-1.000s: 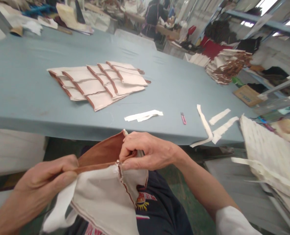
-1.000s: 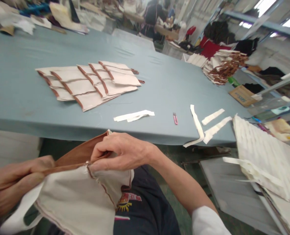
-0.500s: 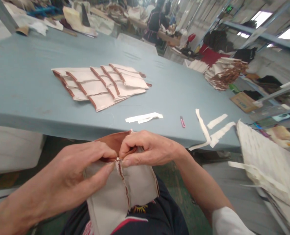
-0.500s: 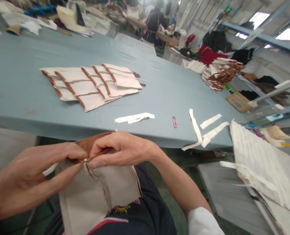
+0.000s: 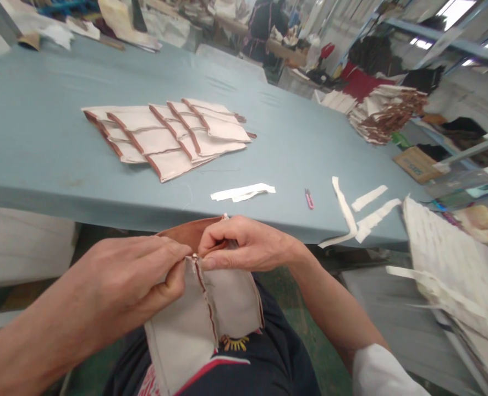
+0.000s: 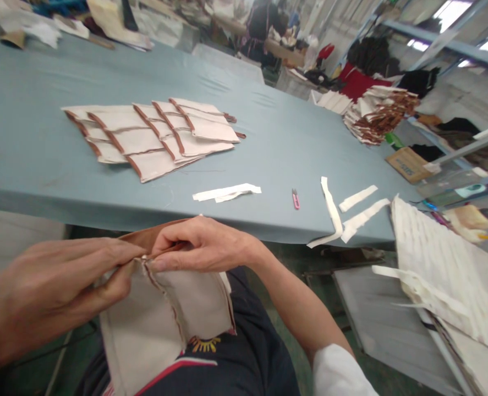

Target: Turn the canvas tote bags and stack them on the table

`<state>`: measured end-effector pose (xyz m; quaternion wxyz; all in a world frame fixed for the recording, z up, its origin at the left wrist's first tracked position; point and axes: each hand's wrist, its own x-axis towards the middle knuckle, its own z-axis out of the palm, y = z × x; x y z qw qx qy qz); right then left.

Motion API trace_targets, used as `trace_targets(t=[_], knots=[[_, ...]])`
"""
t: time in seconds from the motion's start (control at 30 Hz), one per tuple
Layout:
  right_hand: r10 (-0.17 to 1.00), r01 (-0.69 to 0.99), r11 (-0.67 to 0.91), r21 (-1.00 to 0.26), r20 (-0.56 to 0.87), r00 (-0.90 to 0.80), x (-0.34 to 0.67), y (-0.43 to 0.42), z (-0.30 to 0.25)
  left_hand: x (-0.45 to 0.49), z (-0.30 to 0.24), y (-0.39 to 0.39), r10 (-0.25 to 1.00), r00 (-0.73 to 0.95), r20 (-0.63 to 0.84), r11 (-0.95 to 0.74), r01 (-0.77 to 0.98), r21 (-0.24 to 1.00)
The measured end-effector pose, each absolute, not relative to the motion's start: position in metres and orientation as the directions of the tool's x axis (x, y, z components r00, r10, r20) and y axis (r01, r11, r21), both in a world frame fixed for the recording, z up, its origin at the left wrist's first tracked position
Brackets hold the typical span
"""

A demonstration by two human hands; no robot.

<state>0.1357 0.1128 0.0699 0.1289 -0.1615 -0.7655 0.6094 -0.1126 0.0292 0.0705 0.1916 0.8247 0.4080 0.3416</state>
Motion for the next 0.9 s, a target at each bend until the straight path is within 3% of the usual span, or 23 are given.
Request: trace_targets(t=[0.1,0.2,0.3,0.5,0.9], knots=[[0.405,0.088,0.201,-0.976,0.001,-0.914,0.135,0.112,0.070,-0.108,0.068,0.027,0.792,0.447,0.415,-0.601,0.456,0.656],[0.425,0.073,0.263,-0.962,0.047,-0.904,0.132,0.109,0.071,-0.101,0.070,0.022,0.882,0.349,0.316,-0.446,0.406,0.798],[0.450,0.076,0.349,-0.934,0.096,-0.888,0.128,0.104,0.070,-0.096,0.073,0.014,0.937,0.295,0.187,-0.302,0.416,0.858],[0.481,0.070,0.420,-0.905,0.156,-0.863,0.122,0.096,0.066,-0.104,0.066,0.010,0.918,0.338,0.207,-0.337,0.393,0.855],[0.540,0.033,0.292,-0.956,0.136,-0.831,0.106,0.088,0.061,-0.114,0.056,0.020,0.904,0.366,0.220,-0.352,0.346,0.870]])
